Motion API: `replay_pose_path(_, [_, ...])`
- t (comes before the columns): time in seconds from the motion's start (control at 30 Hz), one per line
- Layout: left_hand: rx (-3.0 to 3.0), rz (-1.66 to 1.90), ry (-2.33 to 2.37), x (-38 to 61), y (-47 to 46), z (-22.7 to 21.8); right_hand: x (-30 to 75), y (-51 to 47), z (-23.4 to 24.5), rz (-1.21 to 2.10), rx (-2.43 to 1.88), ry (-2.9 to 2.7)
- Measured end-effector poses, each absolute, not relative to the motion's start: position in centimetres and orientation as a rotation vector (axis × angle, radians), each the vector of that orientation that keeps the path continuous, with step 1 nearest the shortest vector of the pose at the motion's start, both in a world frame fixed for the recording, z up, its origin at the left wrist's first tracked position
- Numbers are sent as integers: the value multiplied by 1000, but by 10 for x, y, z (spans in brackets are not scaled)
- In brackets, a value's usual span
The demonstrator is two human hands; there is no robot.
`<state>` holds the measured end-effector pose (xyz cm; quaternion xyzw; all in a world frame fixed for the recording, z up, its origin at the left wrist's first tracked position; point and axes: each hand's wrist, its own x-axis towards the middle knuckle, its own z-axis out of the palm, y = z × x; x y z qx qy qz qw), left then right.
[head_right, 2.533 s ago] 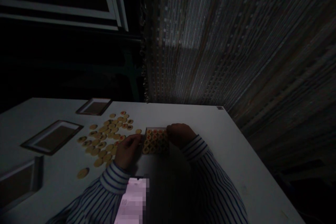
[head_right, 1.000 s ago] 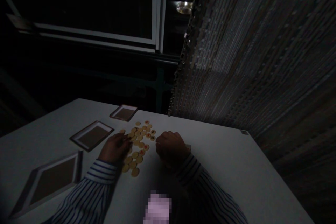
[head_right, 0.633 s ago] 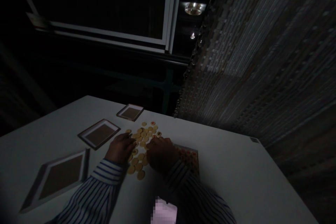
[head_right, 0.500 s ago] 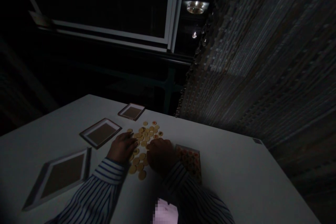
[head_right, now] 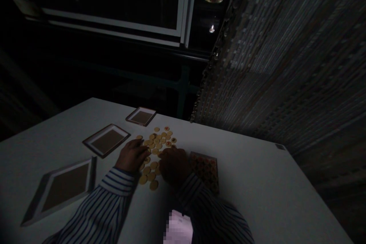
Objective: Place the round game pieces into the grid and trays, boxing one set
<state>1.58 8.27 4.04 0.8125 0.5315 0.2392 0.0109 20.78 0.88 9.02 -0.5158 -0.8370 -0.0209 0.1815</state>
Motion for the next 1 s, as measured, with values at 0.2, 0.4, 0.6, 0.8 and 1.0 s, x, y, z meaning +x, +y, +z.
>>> replay_pose_path(0.2, [2534, 739, 1670, 16, 82, 40, 207, 8, 89, -49, -1455, -2371])
replay_pose_path(0.4, [2565, 767, 1647, 17, 83, 39, 207, 7, 81, -31, -1431, -2347])
replay_pose_path(0.6, [2561, 785, 1634, 15, 87, 34, 206, 6, 79, 12, -1426, -2347])
replay_pose_path(0.8, [2582, 735, 1636, 16, 85, 37, 205, 6, 82, 36, -1452, -2360])
replay_pose_path(1.0, [2617, 727, 1614, 15, 87, 35, 205, 7, 80, 2, -1468, -2387])
